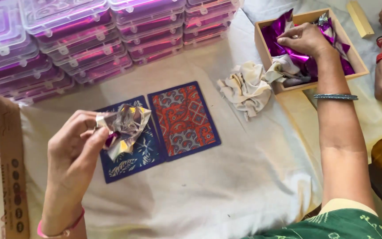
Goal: The person wipes two rectangular wooden blocks with a white cloth, then places them on a patterned mat. They then take a sheet of shiny purple foil, place the blocks on it, and fold the foil around the blocks to wrap them.
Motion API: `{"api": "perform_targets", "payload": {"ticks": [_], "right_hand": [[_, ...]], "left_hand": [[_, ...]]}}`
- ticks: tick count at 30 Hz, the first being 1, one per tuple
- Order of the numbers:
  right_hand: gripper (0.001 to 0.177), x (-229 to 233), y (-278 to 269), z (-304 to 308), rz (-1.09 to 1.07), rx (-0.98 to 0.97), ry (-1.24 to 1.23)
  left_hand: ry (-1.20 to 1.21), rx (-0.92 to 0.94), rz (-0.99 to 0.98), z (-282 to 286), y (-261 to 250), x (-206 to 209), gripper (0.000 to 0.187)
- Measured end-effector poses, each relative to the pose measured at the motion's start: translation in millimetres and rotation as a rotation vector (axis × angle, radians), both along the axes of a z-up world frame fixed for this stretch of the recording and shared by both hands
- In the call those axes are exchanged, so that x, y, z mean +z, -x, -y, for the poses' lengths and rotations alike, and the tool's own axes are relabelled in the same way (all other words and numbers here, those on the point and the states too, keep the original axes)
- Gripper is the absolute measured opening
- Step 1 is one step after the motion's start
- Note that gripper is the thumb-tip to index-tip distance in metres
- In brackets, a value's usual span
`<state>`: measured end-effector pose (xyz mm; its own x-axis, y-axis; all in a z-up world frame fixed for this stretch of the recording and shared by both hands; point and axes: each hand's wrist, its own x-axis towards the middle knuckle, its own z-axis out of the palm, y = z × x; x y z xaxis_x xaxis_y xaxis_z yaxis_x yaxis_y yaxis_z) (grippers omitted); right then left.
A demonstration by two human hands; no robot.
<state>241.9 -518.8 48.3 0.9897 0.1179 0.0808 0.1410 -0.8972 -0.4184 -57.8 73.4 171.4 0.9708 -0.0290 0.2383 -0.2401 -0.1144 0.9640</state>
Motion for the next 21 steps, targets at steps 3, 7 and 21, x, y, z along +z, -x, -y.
{"api": "perform_targets", "payload": {"ticks": [3, 7, 21], "right_hand": [[0.029, 18, 14, -7, -0.006, -0.024, -0.227], [0.027, 34, 40, -20, 0.2, 0.073, -0.088], [0.045, 54, 214, -213, 0.224, 0.511, -0.27]], "left_hand": [[-0.024, 0.018, 0.044, -9, 18, -17, 0.008], [-0.225, -0.016, 0.083, -5, 36, -28, 0.007], [-0.329, -0.15, 0.237, 25, 85, -18, 0.013]]}}
